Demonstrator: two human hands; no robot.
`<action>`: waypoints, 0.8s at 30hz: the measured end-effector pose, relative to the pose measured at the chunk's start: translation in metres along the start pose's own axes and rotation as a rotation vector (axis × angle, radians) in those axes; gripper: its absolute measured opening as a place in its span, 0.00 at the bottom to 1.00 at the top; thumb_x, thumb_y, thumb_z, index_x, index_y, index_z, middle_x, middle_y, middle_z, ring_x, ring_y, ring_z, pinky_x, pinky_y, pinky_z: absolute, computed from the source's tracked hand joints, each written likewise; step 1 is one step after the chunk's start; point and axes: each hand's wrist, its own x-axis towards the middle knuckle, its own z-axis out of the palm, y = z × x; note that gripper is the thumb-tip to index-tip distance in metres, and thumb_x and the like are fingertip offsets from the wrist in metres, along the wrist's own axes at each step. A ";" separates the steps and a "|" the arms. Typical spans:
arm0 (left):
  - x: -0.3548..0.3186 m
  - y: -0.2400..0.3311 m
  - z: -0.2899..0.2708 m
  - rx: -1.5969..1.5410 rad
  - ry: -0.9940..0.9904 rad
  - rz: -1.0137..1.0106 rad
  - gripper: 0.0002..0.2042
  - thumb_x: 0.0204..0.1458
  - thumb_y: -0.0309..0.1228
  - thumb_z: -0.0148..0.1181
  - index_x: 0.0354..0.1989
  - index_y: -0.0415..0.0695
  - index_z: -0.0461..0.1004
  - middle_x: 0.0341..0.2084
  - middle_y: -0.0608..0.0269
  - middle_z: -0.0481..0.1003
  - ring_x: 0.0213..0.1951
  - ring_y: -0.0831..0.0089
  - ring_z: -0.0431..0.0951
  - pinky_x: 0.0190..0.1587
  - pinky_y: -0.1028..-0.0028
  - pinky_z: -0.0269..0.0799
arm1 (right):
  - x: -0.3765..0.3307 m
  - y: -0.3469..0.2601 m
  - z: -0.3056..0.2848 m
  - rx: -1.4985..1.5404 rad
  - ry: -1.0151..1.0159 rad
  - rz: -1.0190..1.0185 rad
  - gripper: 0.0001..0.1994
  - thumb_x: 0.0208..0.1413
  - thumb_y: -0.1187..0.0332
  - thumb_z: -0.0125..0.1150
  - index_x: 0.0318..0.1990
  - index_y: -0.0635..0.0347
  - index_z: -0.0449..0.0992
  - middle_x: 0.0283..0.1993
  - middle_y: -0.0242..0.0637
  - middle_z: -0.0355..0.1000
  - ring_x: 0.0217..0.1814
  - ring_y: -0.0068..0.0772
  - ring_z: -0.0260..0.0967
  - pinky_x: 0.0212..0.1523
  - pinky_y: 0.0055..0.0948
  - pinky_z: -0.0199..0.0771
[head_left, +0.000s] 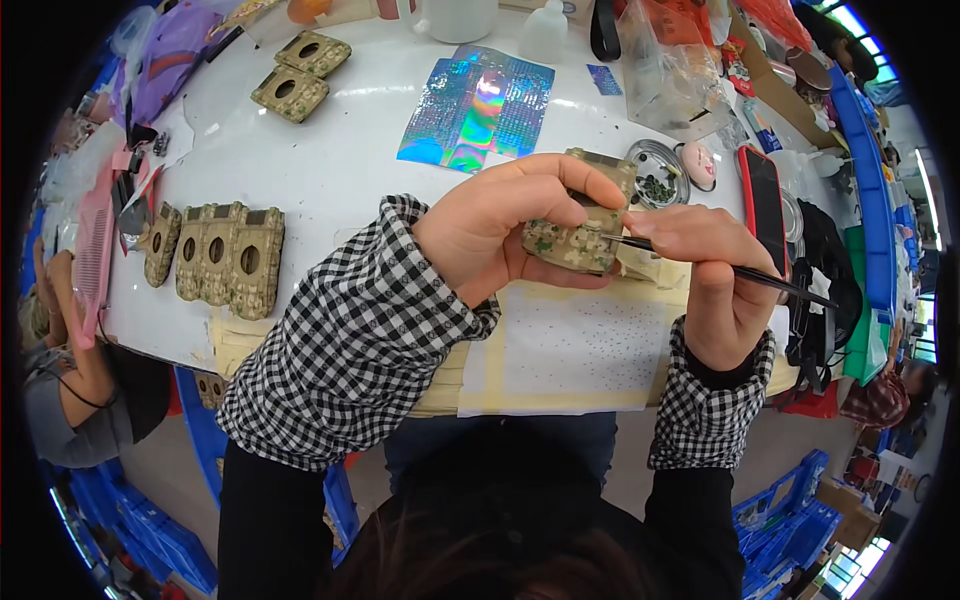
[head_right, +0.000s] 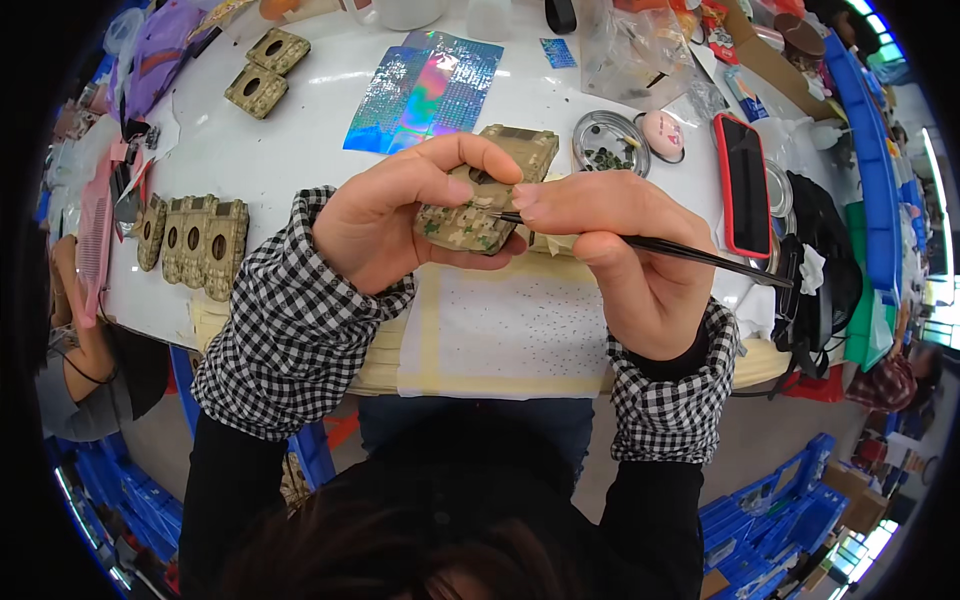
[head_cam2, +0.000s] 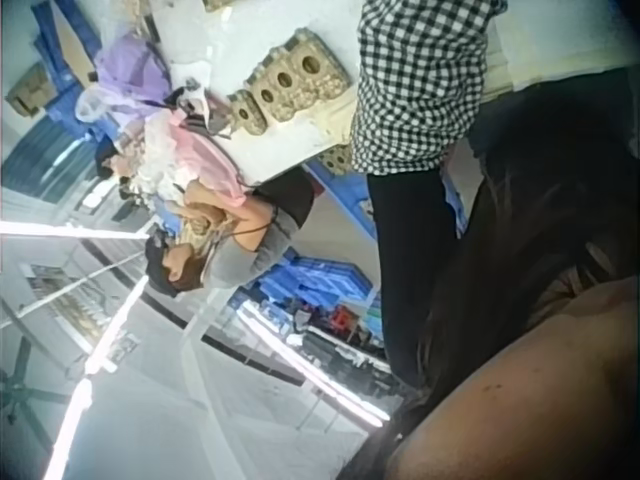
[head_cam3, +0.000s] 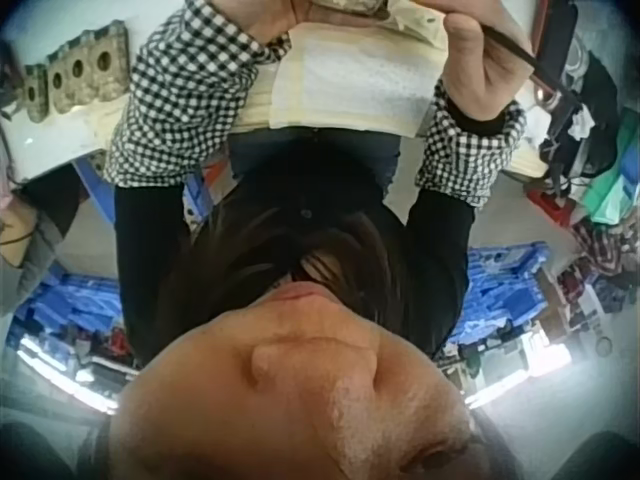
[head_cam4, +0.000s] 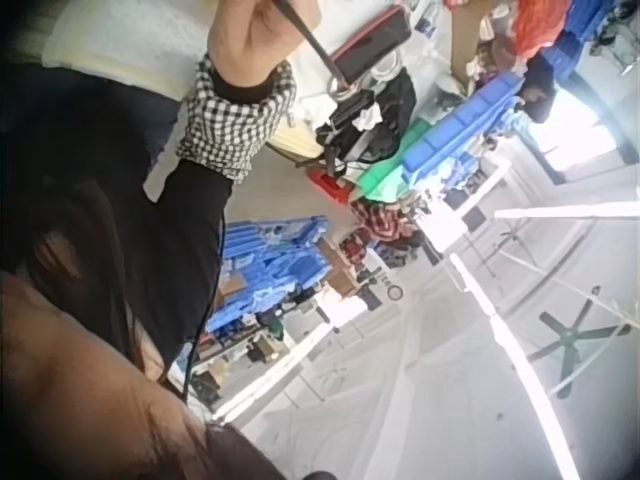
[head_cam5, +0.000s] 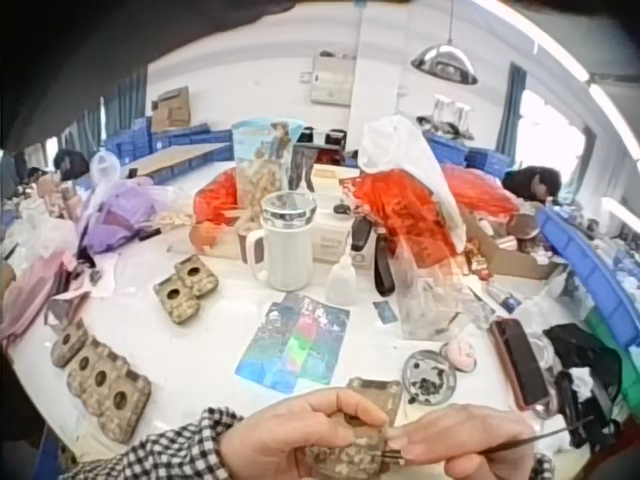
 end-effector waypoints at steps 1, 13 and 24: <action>0.000 0.001 0.000 0.000 0.000 -0.001 0.15 0.53 0.32 0.48 0.48 0.40 0.66 0.42 0.53 0.73 0.44 0.61 0.77 0.50 0.63 0.74 | 0.000 0.000 -0.001 0.001 -0.005 0.003 0.14 0.60 0.65 0.53 0.37 0.70 0.77 0.39 0.46 0.76 0.44 0.40 0.73 0.47 0.32 0.71; 0.000 0.000 0.003 0.031 0.033 -0.027 0.15 0.51 0.31 0.49 0.47 0.39 0.67 0.40 0.54 0.73 0.42 0.64 0.78 0.48 0.65 0.76 | 0.000 0.001 -0.001 -0.016 -0.024 0.028 0.14 0.59 0.64 0.54 0.36 0.70 0.77 0.38 0.47 0.76 0.44 0.40 0.73 0.47 0.33 0.71; -0.001 0.001 0.005 0.053 0.037 -0.027 0.15 0.51 0.30 0.50 0.47 0.39 0.67 0.41 0.55 0.73 0.41 0.64 0.78 0.47 0.65 0.76 | 0.002 -0.003 0.001 -0.064 -0.022 0.019 0.14 0.56 0.63 0.57 0.35 0.70 0.77 0.37 0.47 0.76 0.42 0.41 0.74 0.46 0.33 0.71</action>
